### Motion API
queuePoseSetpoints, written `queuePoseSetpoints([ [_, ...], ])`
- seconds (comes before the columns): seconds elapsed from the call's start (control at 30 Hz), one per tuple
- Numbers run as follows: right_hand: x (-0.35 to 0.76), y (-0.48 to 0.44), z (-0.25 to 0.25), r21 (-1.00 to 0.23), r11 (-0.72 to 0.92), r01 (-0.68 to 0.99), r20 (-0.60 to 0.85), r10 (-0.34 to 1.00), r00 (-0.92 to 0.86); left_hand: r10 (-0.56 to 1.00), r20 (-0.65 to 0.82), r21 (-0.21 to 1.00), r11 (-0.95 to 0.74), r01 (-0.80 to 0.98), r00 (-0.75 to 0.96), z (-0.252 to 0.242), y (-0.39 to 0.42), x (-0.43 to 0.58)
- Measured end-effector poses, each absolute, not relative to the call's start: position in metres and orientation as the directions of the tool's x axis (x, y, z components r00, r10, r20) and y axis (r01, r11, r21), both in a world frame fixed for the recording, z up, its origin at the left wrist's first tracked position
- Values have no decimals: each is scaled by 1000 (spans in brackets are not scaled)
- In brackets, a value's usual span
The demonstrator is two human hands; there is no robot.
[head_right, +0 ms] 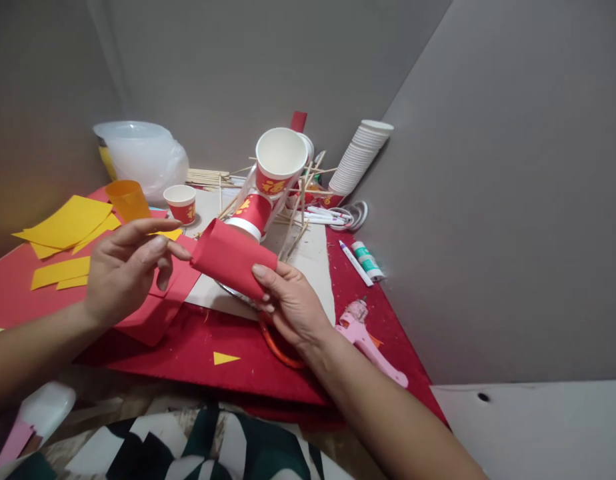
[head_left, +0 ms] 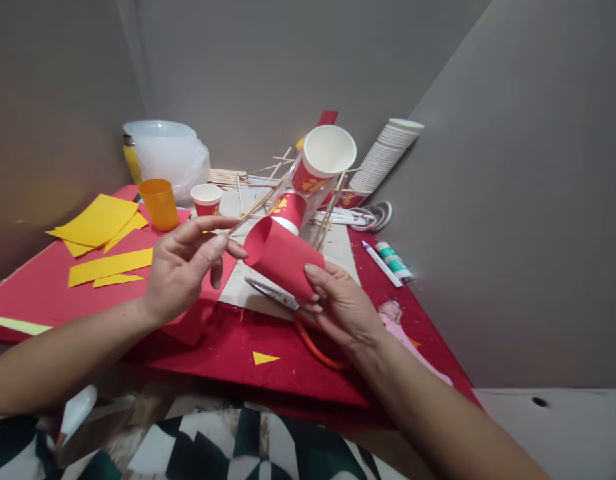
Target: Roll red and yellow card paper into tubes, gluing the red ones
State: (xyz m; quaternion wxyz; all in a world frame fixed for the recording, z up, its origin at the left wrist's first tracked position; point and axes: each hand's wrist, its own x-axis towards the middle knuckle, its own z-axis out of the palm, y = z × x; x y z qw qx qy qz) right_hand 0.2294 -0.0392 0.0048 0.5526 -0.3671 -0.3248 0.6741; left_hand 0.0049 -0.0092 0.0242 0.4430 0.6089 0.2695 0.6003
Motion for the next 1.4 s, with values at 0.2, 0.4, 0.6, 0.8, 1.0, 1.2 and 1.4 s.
queuePoseSetpoints([
  [0.2, 241, -37, 0, -744, -342, -574, -147, 922, -359, 863, 500, 846, -470, -250, 71, 27, 2, 4],
  [0.4, 240, -40, -6, -716, -392, -578, -136, 890, -435, 713, 503, 864, -431, -260, 489, 25, -13, 6],
  [0.6, 235, -42, -5, -736, -410, -539, -140, 871, -471, 662, 463, 885, -308, -349, 590, 23, -12, 6],
  [0.8, 234, -42, -7, -764, -466, -447, -226, 841, -491, 588, 582, 805, -513, -297, 561, 29, 0, -3],
  [1.0, 234, -41, -9, -785, -486, -383, -248, 814, -524, 336, 732, 495, -860, -124, 593, 33, -1, -5],
  [1.2, 235, -41, -8, -791, -517, -328, -300, 794, -529, 167, 788, 192, -981, 21, 593, 36, -2, -7],
  [1.4, 234, -41, -6, -799, -515, -309, -301, 788, -537, 91, 794, 100, -995, 19, 600, 34, -1, -6],
])
